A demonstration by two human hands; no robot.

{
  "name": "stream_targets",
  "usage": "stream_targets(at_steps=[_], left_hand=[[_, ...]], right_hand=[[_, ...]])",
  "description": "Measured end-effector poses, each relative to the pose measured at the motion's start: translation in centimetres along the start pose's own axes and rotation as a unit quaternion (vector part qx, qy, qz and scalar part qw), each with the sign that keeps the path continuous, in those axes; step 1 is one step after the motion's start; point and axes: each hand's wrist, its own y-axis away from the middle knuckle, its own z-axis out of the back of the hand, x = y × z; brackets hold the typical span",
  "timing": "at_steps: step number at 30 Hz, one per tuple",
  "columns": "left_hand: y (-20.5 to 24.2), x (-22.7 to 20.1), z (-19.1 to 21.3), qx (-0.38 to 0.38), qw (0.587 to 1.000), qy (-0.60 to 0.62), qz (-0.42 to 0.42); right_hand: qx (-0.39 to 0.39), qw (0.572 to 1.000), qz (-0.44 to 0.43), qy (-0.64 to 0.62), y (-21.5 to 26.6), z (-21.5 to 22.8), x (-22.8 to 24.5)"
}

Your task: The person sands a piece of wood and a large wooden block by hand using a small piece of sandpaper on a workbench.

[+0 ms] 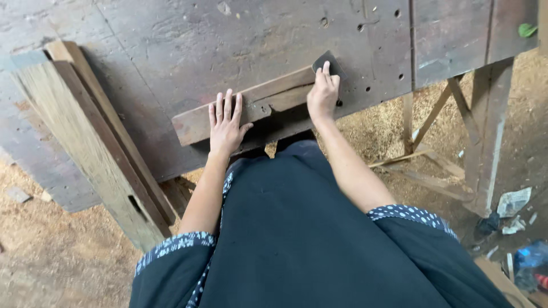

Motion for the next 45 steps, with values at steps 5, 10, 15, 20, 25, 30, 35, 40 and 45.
stream_targets(at_steps=[5, 10, 15, 20, 25, 30, 35, 40, 45], left_hand=[[0.6, -0.4, 0.2, 0.025, 1.0, -0.002, 0.011], [0.3, -0.3, 0.0, 0.031, 0.999, 0.01, 0.017], [0.0, -0.2, 0.1, 0.034, 0.999, -0.006, 0.011], [0.0, 0.0, -0.1, 0.017, 1.0, -0.002, -0.004], [0.0, -0.1, 0.0, 0.032, 0.999, 0.002, 0.015], [0.0, -0.1, 0.3, 0.013, 1.0, -0.001, 0.006], [0.6, -0.3, 0.1, 0.026, 1.0, 0.009, 0.014], [0.4, -0.5, 0.3, 0.002, 1.0, 0.014, 0.003], [0.0, 0.1, 0.4, -0.001, 1.0, 0.008, 0.014]], right_hand=[[0.137, 0.974, 0.016, -0.178, 3.4, -2.8, 2.8], [0.148, 0.979, -0.122, -0.074, -0.2, -2.6, -2.4], [0.109, 0.992, 0.041, -0.057, 3.4, -3.4, 4.1], [0.145, 0.984, 0.025, -0.101, 1.8, -1.1, 0.7], [0.195, 0.963, 0.039, -0.18, 2.2, -0.6, 4.2], [0.31, 0.94, 0.077, -0.121, 0.1, 0.9, 0.9], [0.182, 0.956, 0.133, -0.185, 2.9, -0.1, 4.5], [0.194, 0.956, 0.156, -0.158, 2.2, 0.1, 6.5], [0.167, 0.969, 0.147, -0.111, 0.4, -0.7, 2.0]])
